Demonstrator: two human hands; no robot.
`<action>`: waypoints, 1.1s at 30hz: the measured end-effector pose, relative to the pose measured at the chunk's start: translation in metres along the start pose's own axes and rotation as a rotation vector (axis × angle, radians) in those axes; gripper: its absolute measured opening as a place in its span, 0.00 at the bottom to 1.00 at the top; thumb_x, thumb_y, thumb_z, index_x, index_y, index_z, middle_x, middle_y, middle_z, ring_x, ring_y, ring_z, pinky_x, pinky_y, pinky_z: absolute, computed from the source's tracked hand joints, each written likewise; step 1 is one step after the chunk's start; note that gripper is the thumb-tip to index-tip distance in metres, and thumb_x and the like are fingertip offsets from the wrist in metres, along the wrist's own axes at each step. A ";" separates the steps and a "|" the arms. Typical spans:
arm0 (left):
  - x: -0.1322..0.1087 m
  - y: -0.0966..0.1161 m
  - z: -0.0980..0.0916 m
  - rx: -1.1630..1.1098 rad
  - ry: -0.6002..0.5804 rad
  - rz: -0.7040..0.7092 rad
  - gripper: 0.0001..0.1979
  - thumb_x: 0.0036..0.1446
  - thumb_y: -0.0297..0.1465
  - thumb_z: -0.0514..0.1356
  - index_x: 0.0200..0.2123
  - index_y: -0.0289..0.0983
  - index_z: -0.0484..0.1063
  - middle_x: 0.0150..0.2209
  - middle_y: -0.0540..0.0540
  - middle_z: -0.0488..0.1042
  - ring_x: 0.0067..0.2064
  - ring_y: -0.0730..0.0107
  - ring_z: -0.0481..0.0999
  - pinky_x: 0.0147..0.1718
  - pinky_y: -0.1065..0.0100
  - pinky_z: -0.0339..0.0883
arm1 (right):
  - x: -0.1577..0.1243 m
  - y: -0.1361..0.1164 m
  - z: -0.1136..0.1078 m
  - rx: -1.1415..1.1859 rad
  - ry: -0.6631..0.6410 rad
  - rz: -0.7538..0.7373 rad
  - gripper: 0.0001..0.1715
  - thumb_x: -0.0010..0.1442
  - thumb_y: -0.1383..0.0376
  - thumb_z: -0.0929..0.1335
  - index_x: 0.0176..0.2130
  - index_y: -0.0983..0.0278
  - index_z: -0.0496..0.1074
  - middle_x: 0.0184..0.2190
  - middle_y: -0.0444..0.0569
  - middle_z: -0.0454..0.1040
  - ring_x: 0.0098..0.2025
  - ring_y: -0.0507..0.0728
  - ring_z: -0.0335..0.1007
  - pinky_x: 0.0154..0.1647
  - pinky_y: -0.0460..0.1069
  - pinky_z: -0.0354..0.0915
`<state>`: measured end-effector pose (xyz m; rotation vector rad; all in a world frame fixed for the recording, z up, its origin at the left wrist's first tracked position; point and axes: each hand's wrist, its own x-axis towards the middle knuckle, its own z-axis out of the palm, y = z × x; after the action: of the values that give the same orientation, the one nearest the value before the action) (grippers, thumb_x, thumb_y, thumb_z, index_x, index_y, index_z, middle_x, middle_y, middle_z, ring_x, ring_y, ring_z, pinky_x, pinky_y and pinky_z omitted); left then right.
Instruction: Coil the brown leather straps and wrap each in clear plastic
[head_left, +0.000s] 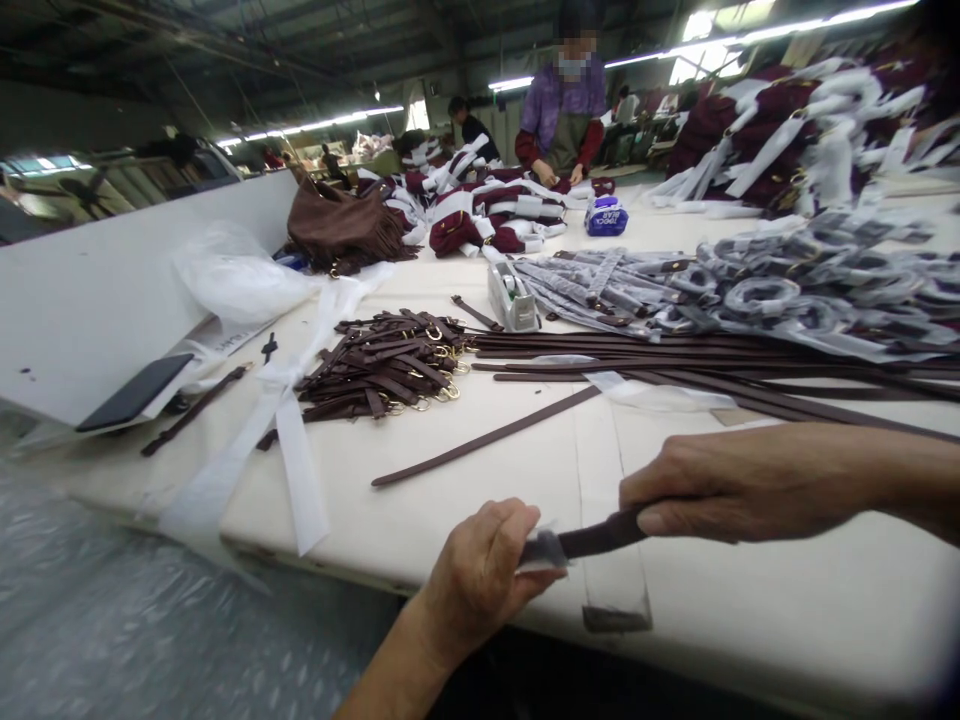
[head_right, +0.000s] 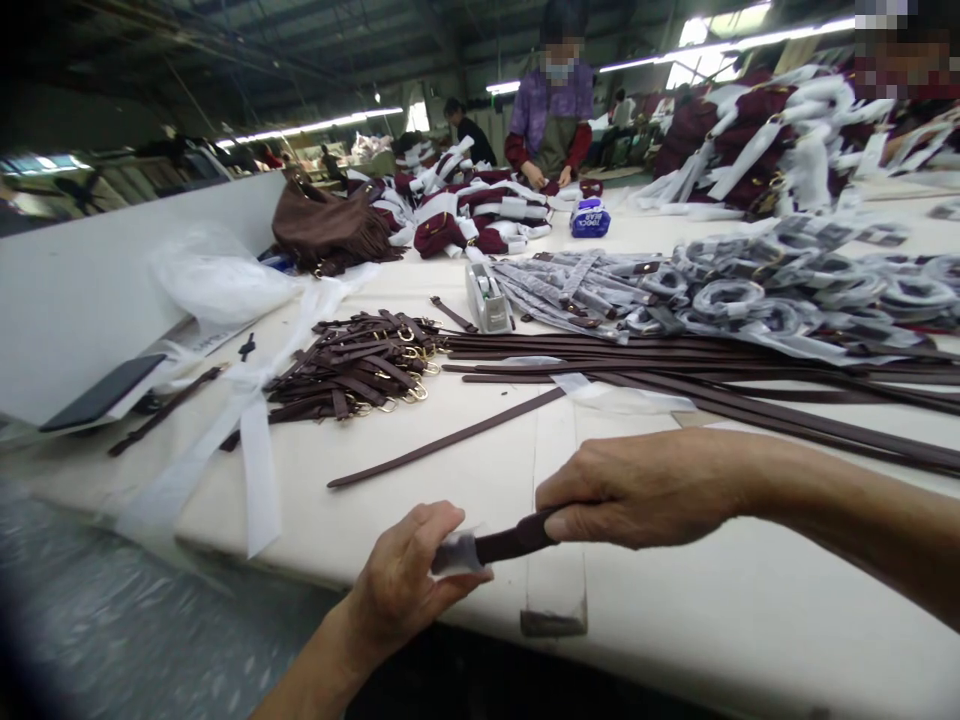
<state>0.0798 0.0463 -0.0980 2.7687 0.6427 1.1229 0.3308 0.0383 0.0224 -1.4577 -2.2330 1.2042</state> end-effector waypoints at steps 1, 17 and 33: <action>0.000 -0.001 0.001 0.011 -0.007 -0.006 0.21 0.53 0.34 0.60 0.47 0.31 0.59 0.37 0.38 0.72 0.39 0.61 0.73 0.37 0.63 0.73 | 0.003 -0.001 0.003 -0.015 -0.131 -0.007 0.13 0.54 0.57 0.67 0.24 0.61 0.72 0.16 0.41 0.66 0.17 0.49 0.57 0.18 0.44 0.55; 0.010 0.004 -0.021 -0.468 -0.068 -0.657 0.07 0.59 0.30 0.55 0.37 0.38 0.72 0.33 0.50 0.75 0.35 0.74 0.73 0.34 0.74 0.65 | 0.007 -0.008 0.017 -0.676 -0.075 -0.009 0.12 0.62 0.63 0.58 0.33 0.60 0.68 0.18 0.44 0.68 0.19 0.50 0.60 0.20 0.45 0.43; 0.011 0.019 -0.028 -0.228 0.024 -0.300 0.10 0.57 0.22 0.55 0.42 0.37 0.67 0.37 0.46 0.75 0.37 0.70 0.73 0.37 0.69 0.66 | 0.023 -0.024 0.022 -0.444 -0.176 -0.099 0.13 0.60 0.64 0.59 0.29 0.64 0.69 0.17 0.41 0.63 0.18 0.46 0.50 0.20 0.43 0.45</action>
<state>0.0741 0.0310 -0.0662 2.3761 0.8414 1.0891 0.2913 0.0424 0.0201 -1.4009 -2.7914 0.8713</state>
